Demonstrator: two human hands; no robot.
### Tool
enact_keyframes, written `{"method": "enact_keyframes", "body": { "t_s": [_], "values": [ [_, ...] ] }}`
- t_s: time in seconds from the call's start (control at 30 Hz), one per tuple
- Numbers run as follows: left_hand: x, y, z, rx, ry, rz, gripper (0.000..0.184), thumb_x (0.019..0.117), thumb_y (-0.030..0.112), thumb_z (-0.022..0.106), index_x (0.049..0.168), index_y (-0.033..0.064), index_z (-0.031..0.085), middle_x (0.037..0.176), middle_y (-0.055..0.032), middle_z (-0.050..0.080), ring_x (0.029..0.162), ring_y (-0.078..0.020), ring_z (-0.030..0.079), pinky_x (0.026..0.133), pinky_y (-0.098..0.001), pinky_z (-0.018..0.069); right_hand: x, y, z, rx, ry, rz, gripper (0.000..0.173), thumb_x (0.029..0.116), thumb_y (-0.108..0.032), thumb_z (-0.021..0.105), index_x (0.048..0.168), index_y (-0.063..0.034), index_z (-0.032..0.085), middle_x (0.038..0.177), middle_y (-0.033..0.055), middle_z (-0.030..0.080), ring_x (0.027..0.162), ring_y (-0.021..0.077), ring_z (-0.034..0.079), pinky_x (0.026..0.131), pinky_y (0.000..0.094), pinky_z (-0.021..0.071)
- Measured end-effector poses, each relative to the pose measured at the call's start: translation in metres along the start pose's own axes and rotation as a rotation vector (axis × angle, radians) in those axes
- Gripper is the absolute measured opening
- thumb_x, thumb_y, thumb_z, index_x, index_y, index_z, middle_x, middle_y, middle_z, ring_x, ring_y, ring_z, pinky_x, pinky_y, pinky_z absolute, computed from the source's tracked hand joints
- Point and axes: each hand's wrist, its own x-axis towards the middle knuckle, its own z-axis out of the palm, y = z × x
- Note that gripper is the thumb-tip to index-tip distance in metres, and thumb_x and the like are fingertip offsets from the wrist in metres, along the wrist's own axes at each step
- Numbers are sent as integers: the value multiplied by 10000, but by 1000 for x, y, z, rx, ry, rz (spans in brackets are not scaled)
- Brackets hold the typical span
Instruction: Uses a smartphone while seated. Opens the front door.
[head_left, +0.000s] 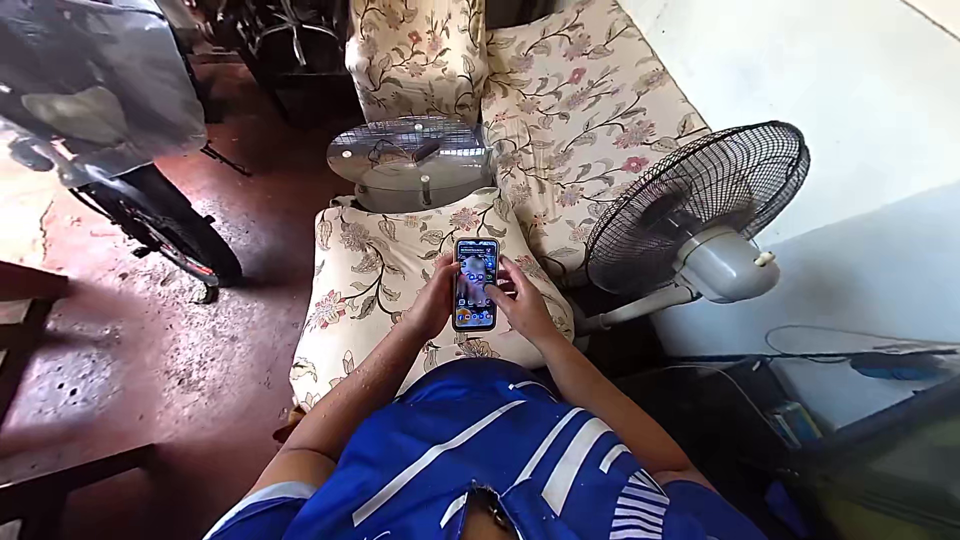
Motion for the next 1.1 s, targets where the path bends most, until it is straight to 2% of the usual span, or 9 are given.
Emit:
{"method": "enact_keyframes", "body": {
  "t_s": [0.1, 0.27, 0.43, 0.57, 0.7, 0.8, 0.87, 0.97, 1.1],
  "values": [
    [-2, -4, 6, 89, -9, 5, 502, 1104, 409, 212, 1529, 166, 324, 1234, -135, 674, 1095, -240, 687, 929, -437, 580, 18, -10, 2, -18, 133, -61, 713, 971, -240, 722, 1567, -43, 384, 1301, 214, 633, 1012, 257, 701, 875, 427, 601],
    [-2, -15, 11, 219, 23, 67, 547, 1080, 422, 276, 1574, 188, 279, 1340, -121, 615, 1136, -219, 665, 960, -428, 568, 35, -21, 5, -106, 220, -79, 485, 967, -319, 728, 1356, -53, 612, 1146, 158, 705, 930, 257, 704, 841, 469, 589],
    [-4, -11, 4, 174, 41, 36, 532, 1098, 411, 224, 1575, 182, 277, 1321, -129, 633, 1124, -223, 677, 938, -422, 580, 36, -20, -2, -83, 165, -71, 342, 1052, -66, 491, 1360, -42, 637, 1187, 154, 719, 984, 224, 725, 883, 425, 599],
    [-7, -8, -5, 133, 23, 12, 534, 1102, 428, 191, 1569, 191, 293, 1290, -119, 659, 1113, -221, 687, 930, -418, 585, 33, -23, 2, -38, 129, -41, 372, 1078, -59, 394, 1361, -31, 634, 1140, 168, 724, 885, 220, 740, 805, 414, 624],
    [-8, -10, -11, 112, 29, 27, 542, 1105, 434, 176, 1552, 162, 316, 1265, -128, 677, 1102, -227, 696, 920, -417, 592, 37, -26, 9, -109, 109, -70, 346, 1064, -193, 555, 1349, -13, 634, 1168, 171, 721, 945, 230, 739, 862, 419, 616],
    [-4, -17, -10, 120, 55, 54, 549, 1100, 450, 194, 1557, 175, 326, 1367, -115, 615, 1141, -214, 673, 937, -417, 583, 43, -29, 11, -171, 100, -76, 456, 975, -282, 725, 1331, -13, 632, 1143, 158, 731, 949, 228, 741, 869, 421, 617],
    [-3, -22, -7, 130, 82, 76, 566, 1091, 474, 213, 1563, 177, 314, 1407, -111, 583, 1163, -202, 657, 958, -415, 569, 46, -27, 13, -222, 96, -102, 493, 944, -279, 764, 1333, -13, 621, 1143, 160, 726, 946, 242, 736, 865, 438, 611],
    [-3, -24, -4, 132, 99, 89, 588, 1091, 489, 208, 1589, 181, 255, 1442, -116, 558, 1189, -197, 647, 985, -408, 557, 52, -23, 11, -260, 87, -163, 361, 994, -116, 633, 1338, -6, 634, 1165, 183, 721, 967, 263, 735, 877, 448, 606],
    [0, -17, -4, 108, 108, 99, 595, 1096, 487, 166, 1570, 154, 299, 1319, -116, 647, 1139, -199, 673, 956, -398, 571, 59, -27, 3, -216, 39, -151, 356, 1046, -21, 441, 1336, -6, 646, 1150, 178, 726, 924, 227, 747, 837, 408, 627]
  ]
}}
